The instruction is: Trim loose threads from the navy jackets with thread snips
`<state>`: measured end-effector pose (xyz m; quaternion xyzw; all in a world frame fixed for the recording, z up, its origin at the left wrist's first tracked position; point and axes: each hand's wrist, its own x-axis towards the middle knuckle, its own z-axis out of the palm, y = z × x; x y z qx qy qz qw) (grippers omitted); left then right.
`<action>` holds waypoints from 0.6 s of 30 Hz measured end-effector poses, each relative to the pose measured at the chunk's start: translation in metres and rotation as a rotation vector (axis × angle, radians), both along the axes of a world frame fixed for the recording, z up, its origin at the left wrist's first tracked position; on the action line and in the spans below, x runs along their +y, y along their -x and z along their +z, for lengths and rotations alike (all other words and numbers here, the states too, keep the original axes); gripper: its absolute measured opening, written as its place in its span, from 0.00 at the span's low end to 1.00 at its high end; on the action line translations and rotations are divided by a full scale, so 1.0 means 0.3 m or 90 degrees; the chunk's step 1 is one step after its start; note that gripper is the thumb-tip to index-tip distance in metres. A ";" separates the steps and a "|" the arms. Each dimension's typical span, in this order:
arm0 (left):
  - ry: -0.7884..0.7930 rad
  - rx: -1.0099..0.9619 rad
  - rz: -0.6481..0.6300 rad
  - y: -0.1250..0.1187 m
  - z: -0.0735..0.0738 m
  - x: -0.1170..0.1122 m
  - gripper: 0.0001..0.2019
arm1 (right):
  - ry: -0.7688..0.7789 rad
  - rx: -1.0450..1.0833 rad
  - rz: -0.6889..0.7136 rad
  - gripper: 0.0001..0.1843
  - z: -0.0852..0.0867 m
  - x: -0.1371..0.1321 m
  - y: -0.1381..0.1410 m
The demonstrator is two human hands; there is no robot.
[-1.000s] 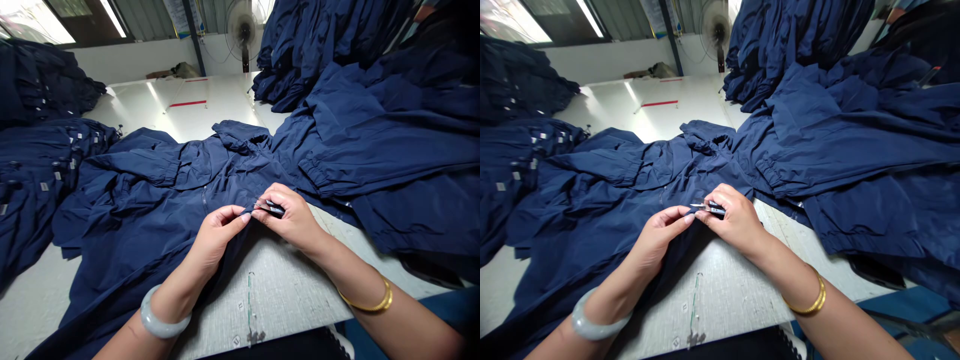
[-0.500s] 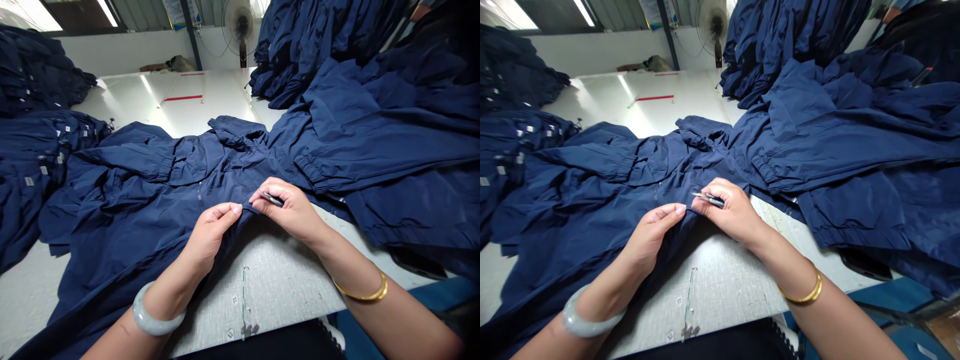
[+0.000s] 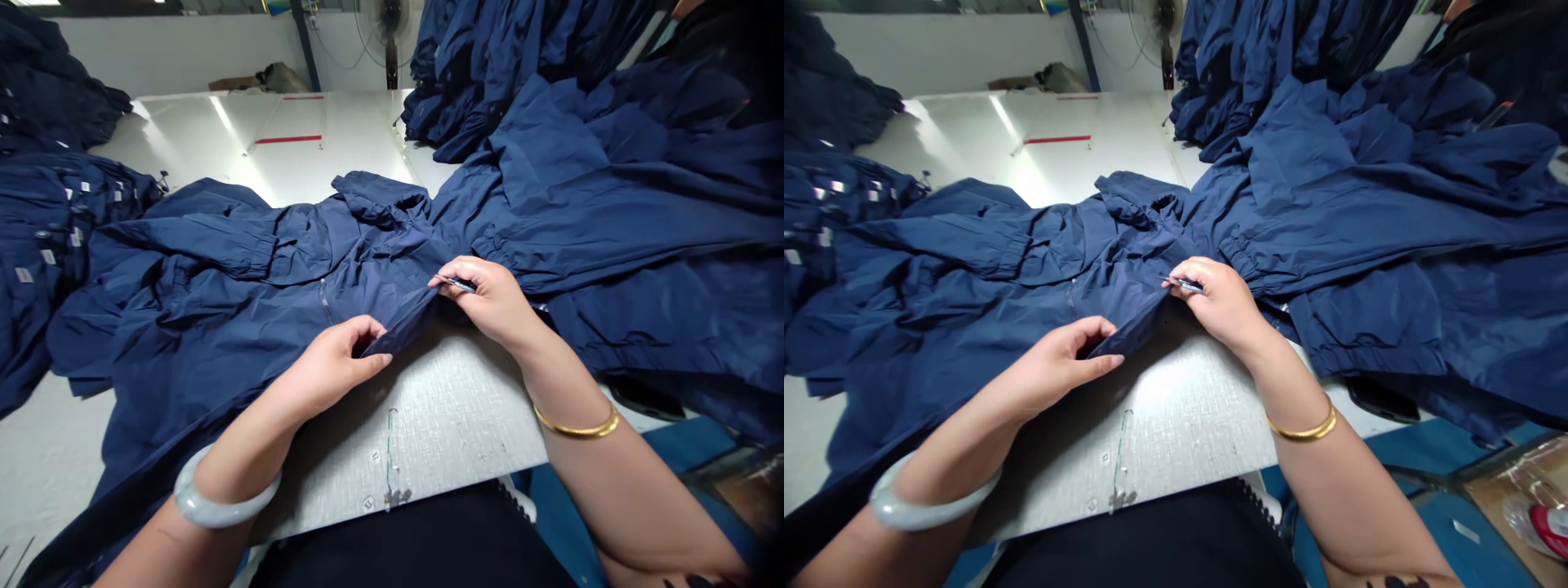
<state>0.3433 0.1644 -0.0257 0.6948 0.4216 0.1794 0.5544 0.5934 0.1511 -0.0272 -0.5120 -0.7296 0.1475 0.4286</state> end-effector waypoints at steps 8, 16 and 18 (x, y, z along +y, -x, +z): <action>0.091 0.060 0.074 0.152 0.009 0.016 0.16 | 0.144 -0.019 -0.045 0.09 0.000 -0.069 -0.009; 0.131 -0.046 0.115 0.207 0.011 -0.024 0.17 | 0.156 -0.097 -0.118 0.09 -0.018 -0.123 -0.033; 0.131 -0.038 0.132 0.265 0.014 -0.055 0.19 | 0.204 -0.114 -0.142 0.10 -0.024 -0.162 -0.062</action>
